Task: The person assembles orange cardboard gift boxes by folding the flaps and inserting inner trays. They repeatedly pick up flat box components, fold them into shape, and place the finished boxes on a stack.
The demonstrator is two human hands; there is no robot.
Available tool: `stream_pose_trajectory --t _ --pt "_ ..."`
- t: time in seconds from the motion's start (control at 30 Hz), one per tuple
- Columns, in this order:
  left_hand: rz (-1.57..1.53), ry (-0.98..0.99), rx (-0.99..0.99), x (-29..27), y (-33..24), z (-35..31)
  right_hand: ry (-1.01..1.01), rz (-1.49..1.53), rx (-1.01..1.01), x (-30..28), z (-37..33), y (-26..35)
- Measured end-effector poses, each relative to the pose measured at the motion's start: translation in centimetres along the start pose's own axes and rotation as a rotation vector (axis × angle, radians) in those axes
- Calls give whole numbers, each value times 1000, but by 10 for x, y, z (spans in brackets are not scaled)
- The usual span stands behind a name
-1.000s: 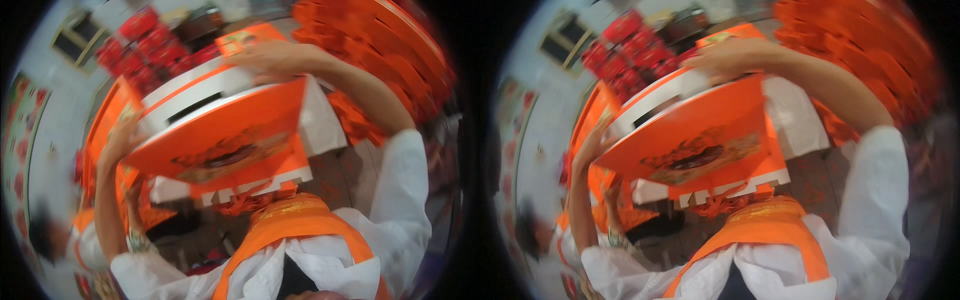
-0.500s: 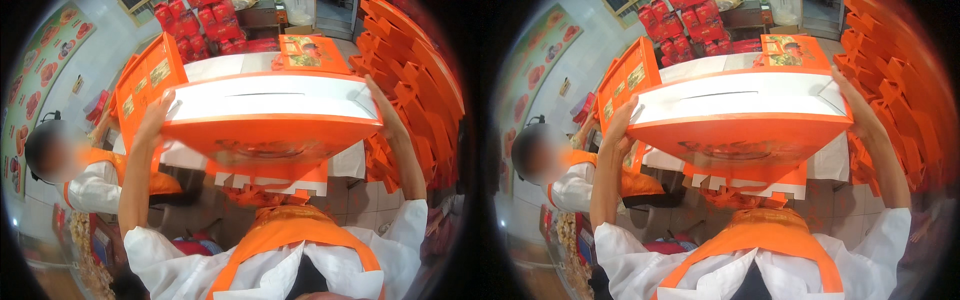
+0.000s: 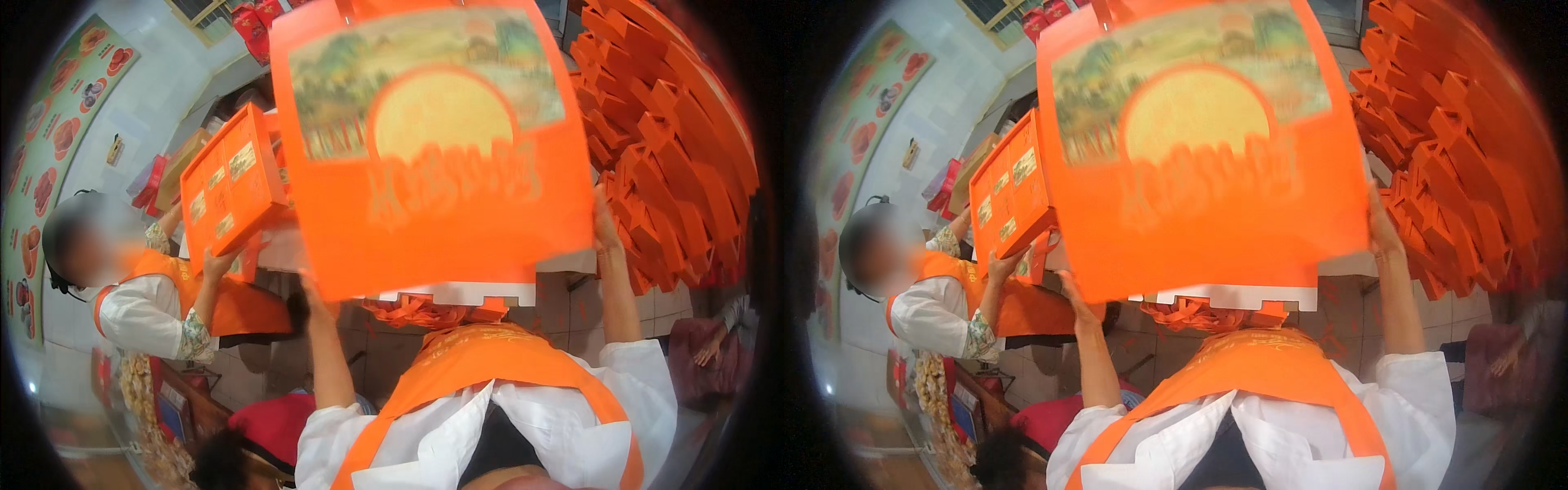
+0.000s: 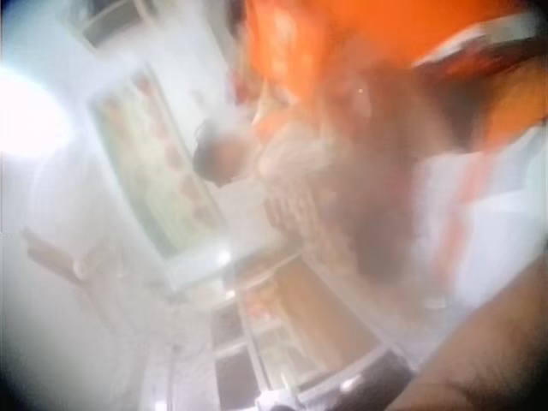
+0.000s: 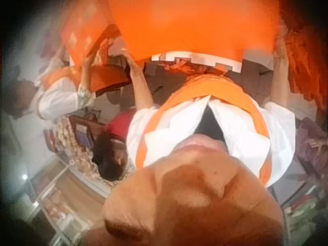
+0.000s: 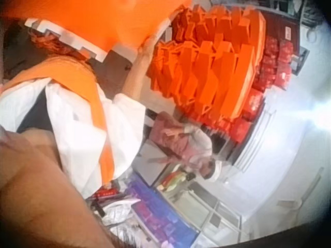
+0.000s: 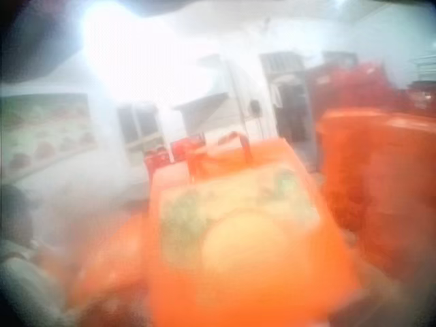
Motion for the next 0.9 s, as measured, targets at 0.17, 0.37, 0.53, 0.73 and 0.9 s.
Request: stream_pose_trajectory --t 0.17,0.37,0.53,0.73,0.9 --pt "10 316 -354 -42 68 25 -27 19 77 7 5 -45" --pt "135 187 7 -14 94 23 -14 -261 -42 -25 10 -53" --pt "38 166 92 -25 108 41 143 -312 -76 -84 57 -69" --pt "-151 111 309 -11 69 17 98 -187 -186 -67 47 -77" --pt "819 -526 1269 87 -26 1 235 -489 -190 -57 63 -57"
Point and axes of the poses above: each hand's wrist, its own z-axis towards the middle knuckle, its own x-axis out of the palm, y = z × x, the point moved 1 cm from there along z, towards the middle knuckle, and after that the axes turned 2 degrees about -x, right-handed, at the moved point
